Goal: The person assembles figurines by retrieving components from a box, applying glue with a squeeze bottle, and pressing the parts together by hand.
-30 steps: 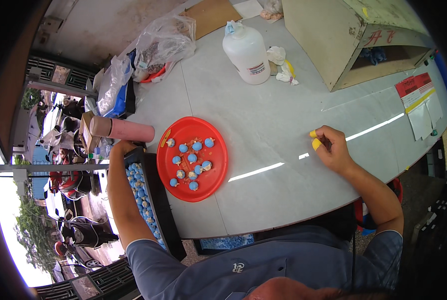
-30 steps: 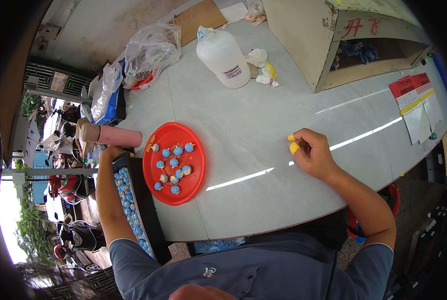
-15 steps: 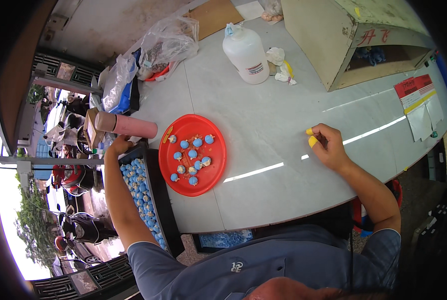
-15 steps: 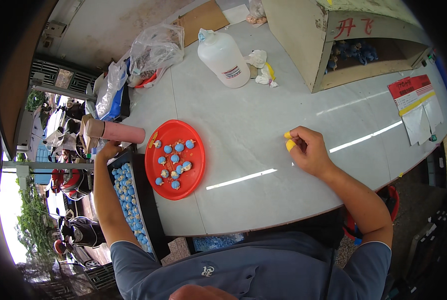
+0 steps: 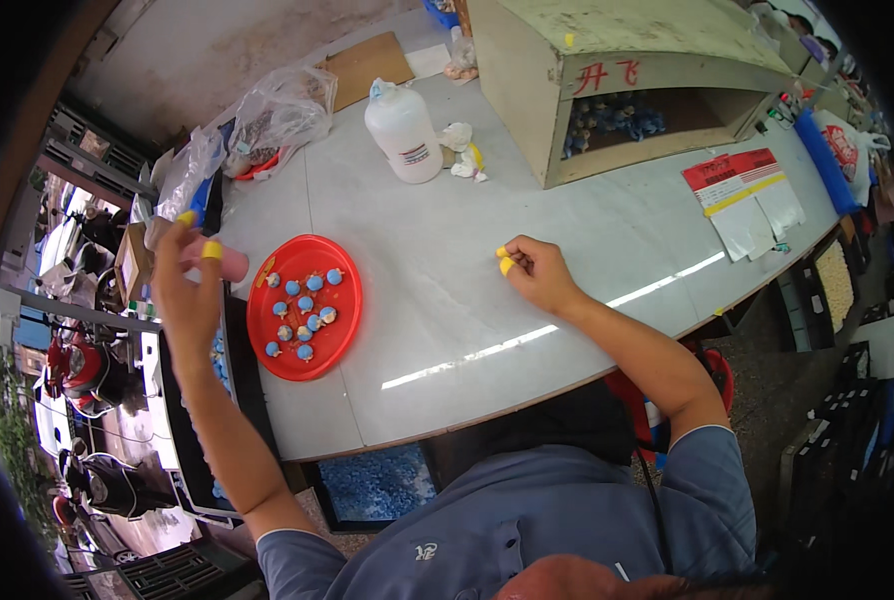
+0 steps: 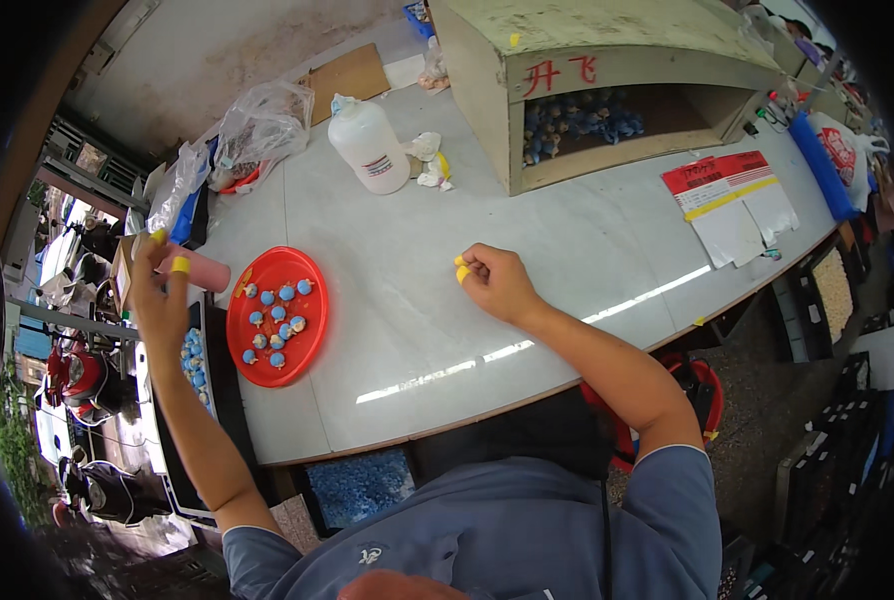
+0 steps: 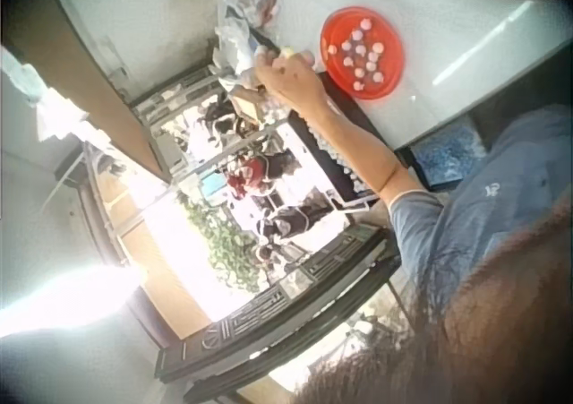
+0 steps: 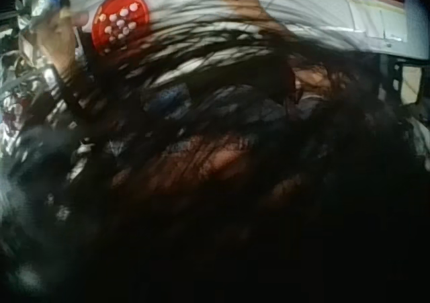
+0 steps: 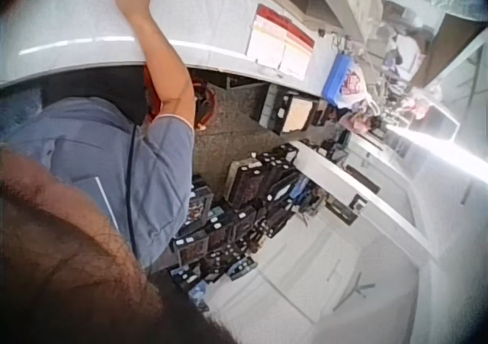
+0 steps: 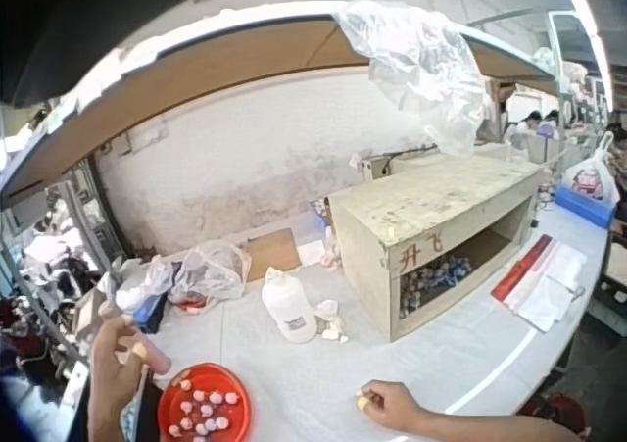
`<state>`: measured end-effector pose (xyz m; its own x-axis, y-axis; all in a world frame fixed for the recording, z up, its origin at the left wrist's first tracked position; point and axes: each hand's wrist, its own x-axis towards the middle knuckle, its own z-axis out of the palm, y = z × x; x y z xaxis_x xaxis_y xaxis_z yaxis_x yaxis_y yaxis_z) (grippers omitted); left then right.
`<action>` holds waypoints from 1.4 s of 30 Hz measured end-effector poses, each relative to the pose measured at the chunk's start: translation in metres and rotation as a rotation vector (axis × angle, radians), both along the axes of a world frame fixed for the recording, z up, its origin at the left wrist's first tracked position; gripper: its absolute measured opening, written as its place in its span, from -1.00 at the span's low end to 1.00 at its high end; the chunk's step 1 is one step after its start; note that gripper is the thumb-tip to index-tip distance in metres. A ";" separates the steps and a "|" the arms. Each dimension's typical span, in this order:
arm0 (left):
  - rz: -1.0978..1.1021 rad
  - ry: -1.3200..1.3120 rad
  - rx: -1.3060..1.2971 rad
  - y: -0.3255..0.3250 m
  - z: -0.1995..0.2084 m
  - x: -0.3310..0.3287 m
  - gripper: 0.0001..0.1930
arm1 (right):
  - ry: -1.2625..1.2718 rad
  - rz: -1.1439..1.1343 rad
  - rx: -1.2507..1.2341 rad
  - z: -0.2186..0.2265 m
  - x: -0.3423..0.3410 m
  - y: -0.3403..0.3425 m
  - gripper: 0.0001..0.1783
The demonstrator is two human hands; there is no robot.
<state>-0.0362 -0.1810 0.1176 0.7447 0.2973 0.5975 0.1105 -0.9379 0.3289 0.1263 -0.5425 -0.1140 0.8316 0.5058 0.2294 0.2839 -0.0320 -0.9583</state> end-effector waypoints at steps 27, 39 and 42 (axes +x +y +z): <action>-0.423 0.162 -1.022 -0.222 -0.220 0.091 -0.60 | -0.110 -0.132 -0.164 -0.002 0.014 -0.128 -0.78; -0.356 0.186 -1.085 -0.221 -0.217 0.090 -0.65 | -0.104 -0.091 -0.162 -0.005 0.014 -0.123 -0.79; -0.351 0.144 -1.116 -0.223 -0.217 0.091 -0.69 | -0.098 -0.079 -0.108 -0.006 0.015 -0.124 -0.79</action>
<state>0.0545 -0.4035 -0.0997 0.9290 0.3678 0.0401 0.0066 -0.1248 0.9922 0.1409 -0.6665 -0.1196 0.8462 0.4656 0.2592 0.3680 -0.1589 -0.9161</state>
